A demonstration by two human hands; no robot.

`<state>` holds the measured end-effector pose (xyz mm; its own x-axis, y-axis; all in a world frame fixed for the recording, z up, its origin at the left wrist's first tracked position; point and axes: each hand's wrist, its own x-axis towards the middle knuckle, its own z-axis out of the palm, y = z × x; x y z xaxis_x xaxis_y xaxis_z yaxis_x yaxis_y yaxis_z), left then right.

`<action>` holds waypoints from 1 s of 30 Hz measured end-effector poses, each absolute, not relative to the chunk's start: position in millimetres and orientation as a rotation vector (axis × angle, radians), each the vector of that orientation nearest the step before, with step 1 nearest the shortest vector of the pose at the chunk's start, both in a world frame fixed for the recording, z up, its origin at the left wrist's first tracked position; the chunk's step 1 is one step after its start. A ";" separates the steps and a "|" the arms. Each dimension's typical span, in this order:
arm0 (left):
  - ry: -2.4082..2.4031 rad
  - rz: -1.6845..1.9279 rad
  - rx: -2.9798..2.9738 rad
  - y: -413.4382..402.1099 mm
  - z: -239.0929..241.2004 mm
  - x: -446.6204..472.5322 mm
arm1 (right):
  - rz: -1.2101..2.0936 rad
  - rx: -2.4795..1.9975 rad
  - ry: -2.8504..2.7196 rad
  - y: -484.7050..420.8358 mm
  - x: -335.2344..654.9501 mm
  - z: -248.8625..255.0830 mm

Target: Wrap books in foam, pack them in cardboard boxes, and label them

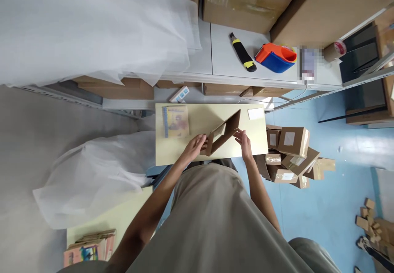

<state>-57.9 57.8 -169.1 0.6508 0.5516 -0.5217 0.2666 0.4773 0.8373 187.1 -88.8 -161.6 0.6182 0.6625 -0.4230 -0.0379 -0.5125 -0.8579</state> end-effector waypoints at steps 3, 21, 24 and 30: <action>0.914 0.220 1.225 62.2 -170.0 -48.2 | 0.928 -1.943 -0.480 -78.6 194.3 -163.7; 1.235 0.172 1.231 34.6 -173.8 17.1 | 1.101 -1.997 -1.289 -2.4 329.7 -184.8; 1.254 0.216 1.250 34.2 -168.6 15.9 | 1.029 -2.062 -1.318 -21.9 311.5 -178.3; 1.338 0.284 1.351 45.7 -161.0 -4.6 | 0.963 -2.189 -1.262 -68.7 274.2 -170.3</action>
<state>-4.6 45.7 -161.0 0.3197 0.7963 -0.5136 0.5189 0.3064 0.7980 274.2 -68.7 -170.3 0.3432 0.8711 -0.3514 0.5695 -0.4905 -0.6596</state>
